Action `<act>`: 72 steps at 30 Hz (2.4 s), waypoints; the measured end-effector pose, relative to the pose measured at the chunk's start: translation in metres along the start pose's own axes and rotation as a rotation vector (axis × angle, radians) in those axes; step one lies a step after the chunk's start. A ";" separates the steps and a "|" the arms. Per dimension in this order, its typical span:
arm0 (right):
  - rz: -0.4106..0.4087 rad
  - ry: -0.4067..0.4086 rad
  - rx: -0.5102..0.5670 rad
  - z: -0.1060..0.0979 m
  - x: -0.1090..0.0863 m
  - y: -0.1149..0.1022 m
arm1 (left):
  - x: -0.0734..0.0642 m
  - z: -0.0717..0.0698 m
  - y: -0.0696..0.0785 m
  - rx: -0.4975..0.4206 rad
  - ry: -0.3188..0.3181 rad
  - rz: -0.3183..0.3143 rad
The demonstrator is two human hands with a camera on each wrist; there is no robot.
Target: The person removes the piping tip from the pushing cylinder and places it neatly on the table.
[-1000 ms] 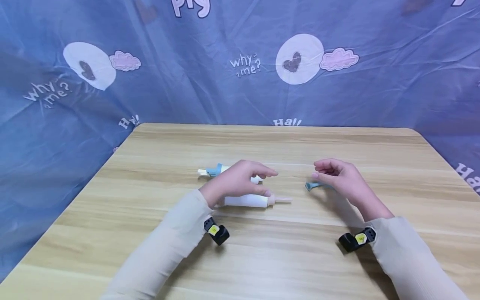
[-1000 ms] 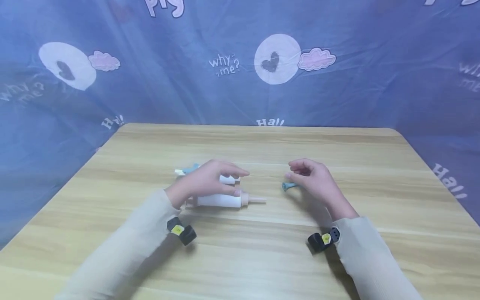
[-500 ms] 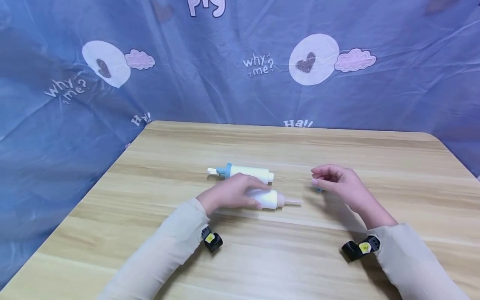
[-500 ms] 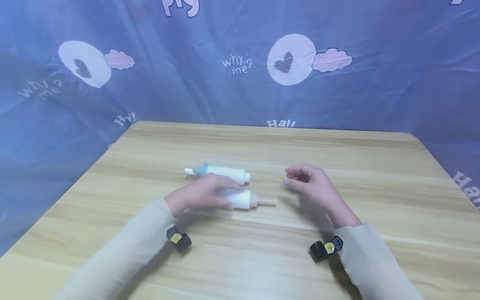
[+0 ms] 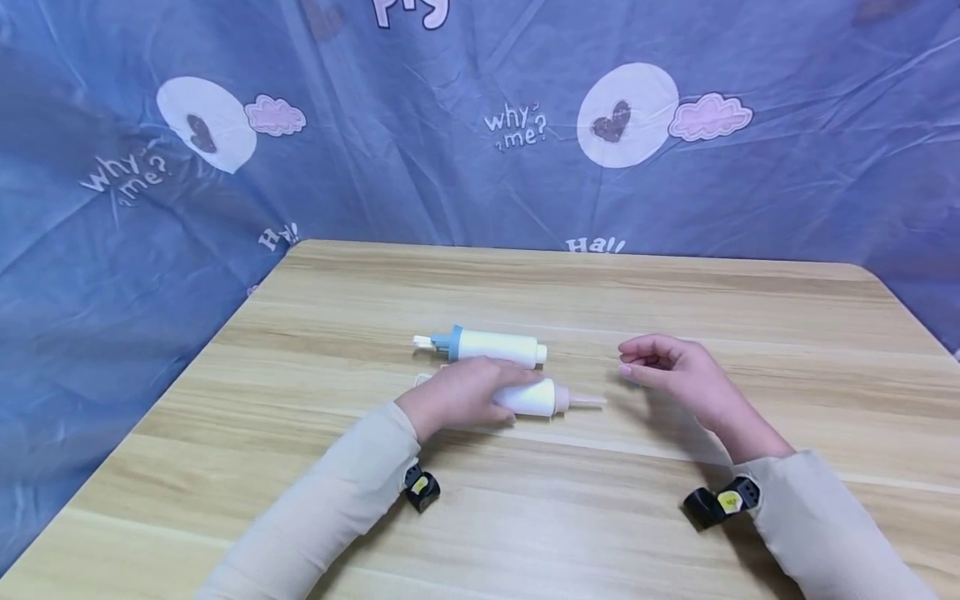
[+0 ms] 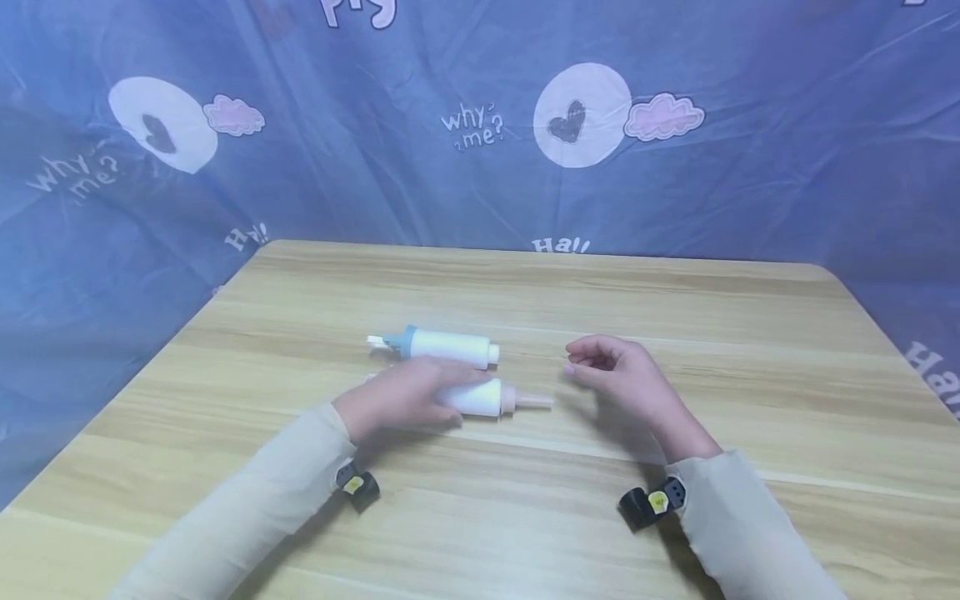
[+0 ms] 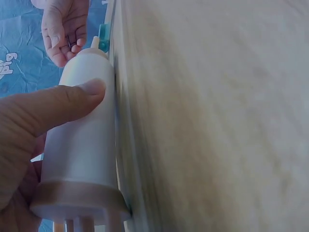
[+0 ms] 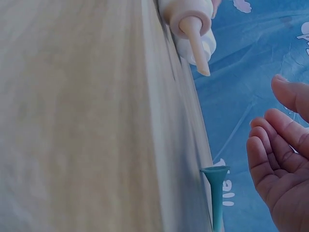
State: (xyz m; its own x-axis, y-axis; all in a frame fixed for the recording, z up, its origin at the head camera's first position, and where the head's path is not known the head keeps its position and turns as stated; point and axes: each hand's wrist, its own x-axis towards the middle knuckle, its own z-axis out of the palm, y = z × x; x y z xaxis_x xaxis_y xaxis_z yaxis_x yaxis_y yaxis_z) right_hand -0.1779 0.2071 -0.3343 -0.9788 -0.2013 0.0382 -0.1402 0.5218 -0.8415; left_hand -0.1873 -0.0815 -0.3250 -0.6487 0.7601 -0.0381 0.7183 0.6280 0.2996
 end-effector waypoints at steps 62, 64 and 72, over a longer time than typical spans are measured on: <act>-0.104 -0.180 0.261 0.042 -0.021 -0.026 | -0.014 -0.019 0.024 -0.062 0.165 0.138; -0.114 -0.171 0.256 0.043 -0.021 -0.026 | -0.014 -0.020 0.024 -0.088 0.156 0.128; -0.216 -0.142 0.204 0.043 -0.024 -0.027 | -0.015 -0.022 0.021 -0.228 0.125 0.099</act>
State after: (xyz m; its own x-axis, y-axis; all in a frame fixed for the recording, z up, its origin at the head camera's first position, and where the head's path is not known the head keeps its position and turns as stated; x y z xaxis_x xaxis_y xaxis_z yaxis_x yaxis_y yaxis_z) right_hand -0.1445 0.1623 -0.3356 -0.8968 -0.4108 0.1642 -0.2958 0.2807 -0.9131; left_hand -0.1679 -0.0827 -0.2971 -0.6144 0.7804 0.1161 0.7138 0.4872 0.5031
